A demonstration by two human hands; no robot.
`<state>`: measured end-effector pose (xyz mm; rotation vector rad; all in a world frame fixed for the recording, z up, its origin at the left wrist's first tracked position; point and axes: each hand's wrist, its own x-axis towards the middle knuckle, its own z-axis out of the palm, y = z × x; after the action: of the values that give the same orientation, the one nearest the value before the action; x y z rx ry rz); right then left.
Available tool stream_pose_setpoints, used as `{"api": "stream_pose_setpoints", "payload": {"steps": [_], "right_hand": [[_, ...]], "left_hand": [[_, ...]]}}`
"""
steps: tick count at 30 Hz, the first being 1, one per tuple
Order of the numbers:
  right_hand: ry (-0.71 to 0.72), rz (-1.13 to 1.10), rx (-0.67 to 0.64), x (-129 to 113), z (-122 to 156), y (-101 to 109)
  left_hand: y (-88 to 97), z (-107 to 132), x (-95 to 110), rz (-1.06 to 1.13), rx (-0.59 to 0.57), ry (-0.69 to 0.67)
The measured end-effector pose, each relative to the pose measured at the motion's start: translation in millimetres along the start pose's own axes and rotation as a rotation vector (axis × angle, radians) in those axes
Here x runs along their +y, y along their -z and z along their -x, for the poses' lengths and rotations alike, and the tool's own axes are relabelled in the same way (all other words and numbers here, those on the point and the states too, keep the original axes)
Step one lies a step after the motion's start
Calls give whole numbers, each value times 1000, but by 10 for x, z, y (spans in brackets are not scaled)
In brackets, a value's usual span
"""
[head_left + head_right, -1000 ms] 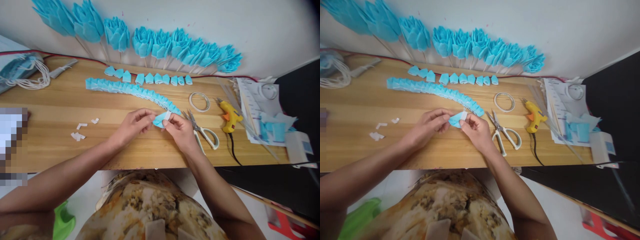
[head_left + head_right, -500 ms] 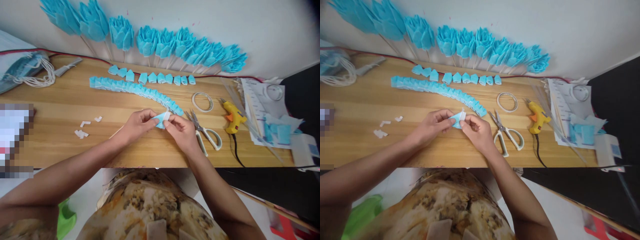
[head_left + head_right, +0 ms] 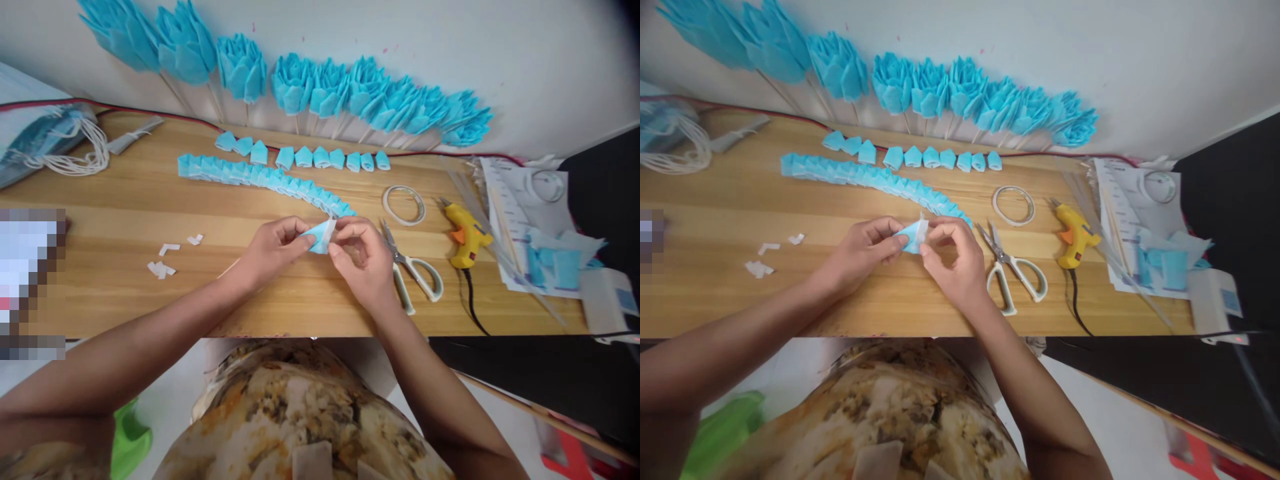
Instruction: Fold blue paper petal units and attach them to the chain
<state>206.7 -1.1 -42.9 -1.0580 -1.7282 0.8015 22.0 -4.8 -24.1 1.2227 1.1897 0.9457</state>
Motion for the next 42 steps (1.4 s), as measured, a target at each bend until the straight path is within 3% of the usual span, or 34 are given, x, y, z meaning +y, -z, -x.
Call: {"api": "stream_pose_setpoints", "payload": {"steps": [3,7,22,27,34,42], "right_hand": [[50,100,44,-20,3,2],[84,213,-16,-42,-19,7],[133,241,-14,-19,-7,15],[58,136,-15,-22,-9,7],[-217,-207,-77,32,-6,-24],[-289,-337,-52,14,-48,-40]], "left_hand": [[2,-2,0,-11,2,2],[7,-4,-5,-25,1,-10],[6,-17,-10,51,52,29],[6,-9,0,34,13,4],[-4,-3,2,0,-4,-5],[-6,-5,-10,-14,-16,2]]}}
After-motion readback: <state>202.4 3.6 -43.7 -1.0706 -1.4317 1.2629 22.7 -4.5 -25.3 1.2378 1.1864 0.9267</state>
